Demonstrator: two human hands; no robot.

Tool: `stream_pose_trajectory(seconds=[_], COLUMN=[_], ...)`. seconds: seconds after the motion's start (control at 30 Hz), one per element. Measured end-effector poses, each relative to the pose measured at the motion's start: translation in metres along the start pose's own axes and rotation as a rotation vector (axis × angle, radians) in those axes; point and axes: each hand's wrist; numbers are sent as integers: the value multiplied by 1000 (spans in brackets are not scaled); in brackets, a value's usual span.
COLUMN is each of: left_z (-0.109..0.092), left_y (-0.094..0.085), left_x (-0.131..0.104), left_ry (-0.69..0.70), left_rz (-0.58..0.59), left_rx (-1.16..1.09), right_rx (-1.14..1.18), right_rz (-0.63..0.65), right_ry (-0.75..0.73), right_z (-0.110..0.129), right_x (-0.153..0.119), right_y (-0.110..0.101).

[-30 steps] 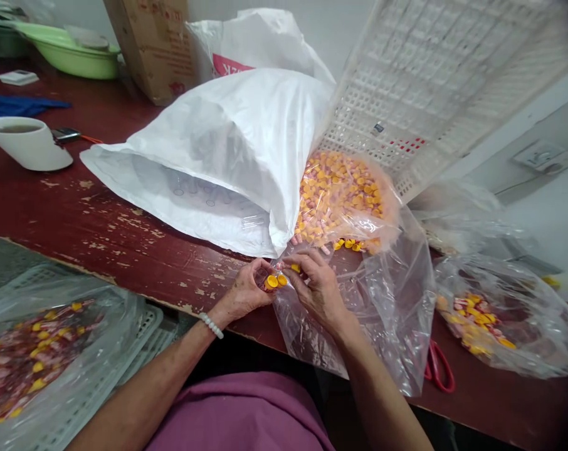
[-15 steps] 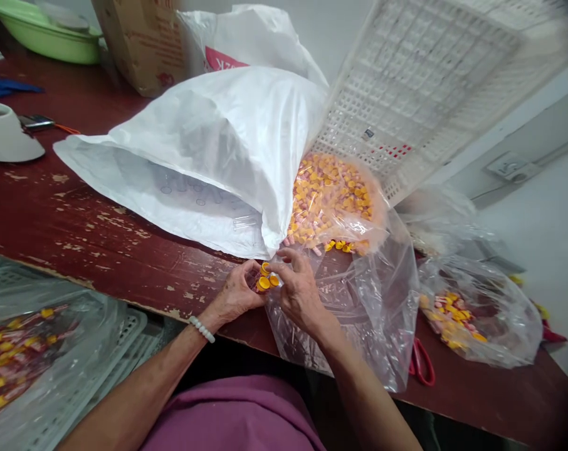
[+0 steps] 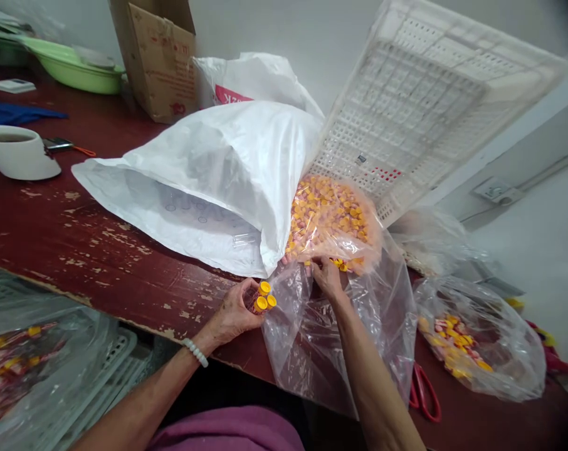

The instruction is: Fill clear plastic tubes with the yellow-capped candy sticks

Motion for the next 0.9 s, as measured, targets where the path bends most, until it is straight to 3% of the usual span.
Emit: stream_pose_trajectory(seconds=[0.13,0.27,0.4,0.53,0.6,0.7,0.8,0.9], left_z=[-1,-3,3,14,17,16,14,13], left_y=[1,1,1,3,3,2,0,-1], left_x=[-1,-2,-2,-1,-2,-3,-3,-1], left_ry=[2,16,27,19,23,31,42,53], left_rz=[0,-3,-14,4,9,18,34,26], left_rx=[-43,-50,-24,-61,-73,-109,-117,-78], right_rx=[-24,-35,17,163,356,733,893,903], right_rz=[46,34,-49,-87,-89,-90,-81,-117], right_ry=[-81,-64,22,86,92,44,-49,-166], right_z=[23,31,22,27,48,98,144,164], right_x=[1,1,-1,-26,-48,-82,-103,-111], right_y=[12,14,-5,-25,-26,-17,2,22])
Point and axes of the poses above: each hand's wrist, its own x-axis towards the middle knuckle, its own y-axis out of the palm, z = x × y, and after that the axes turned 5 degrees about x, right-handed
